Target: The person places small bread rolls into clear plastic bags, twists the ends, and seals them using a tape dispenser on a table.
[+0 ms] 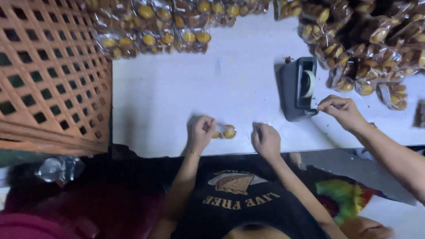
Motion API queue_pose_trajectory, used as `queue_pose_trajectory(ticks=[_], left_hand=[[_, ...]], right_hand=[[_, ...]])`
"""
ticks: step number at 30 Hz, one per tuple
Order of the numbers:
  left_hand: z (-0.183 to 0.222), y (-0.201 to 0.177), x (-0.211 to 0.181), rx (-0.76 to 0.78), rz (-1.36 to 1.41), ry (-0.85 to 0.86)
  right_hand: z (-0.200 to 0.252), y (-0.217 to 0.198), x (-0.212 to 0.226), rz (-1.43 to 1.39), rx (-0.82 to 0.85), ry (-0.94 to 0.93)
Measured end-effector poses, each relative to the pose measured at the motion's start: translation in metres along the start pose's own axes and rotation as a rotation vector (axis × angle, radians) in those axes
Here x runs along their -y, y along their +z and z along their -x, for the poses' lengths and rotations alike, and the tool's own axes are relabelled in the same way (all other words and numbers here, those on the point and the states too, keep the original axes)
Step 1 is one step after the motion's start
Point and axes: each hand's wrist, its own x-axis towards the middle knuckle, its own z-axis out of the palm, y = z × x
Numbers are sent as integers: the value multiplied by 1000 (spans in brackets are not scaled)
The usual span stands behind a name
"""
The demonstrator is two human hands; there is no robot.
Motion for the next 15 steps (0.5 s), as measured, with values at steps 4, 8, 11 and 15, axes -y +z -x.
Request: queue_pose_trajectory(ticks=[4, 8, 11, 15], left_hand=[[12, 1, 6, -16, 5, -43], [3, -2, 8, -27, 8, 2], [2, -1, 6, -47, 28, 26], [4, -1, -2, -54, 28, 36]], right_hand=[[9, -8, -2, -37, 35, -5], [7, -4, -5, -64, 28, -32], [9, -5, -6, -86, 5, -59], [7, -17, -1, -183, 34, -58]])
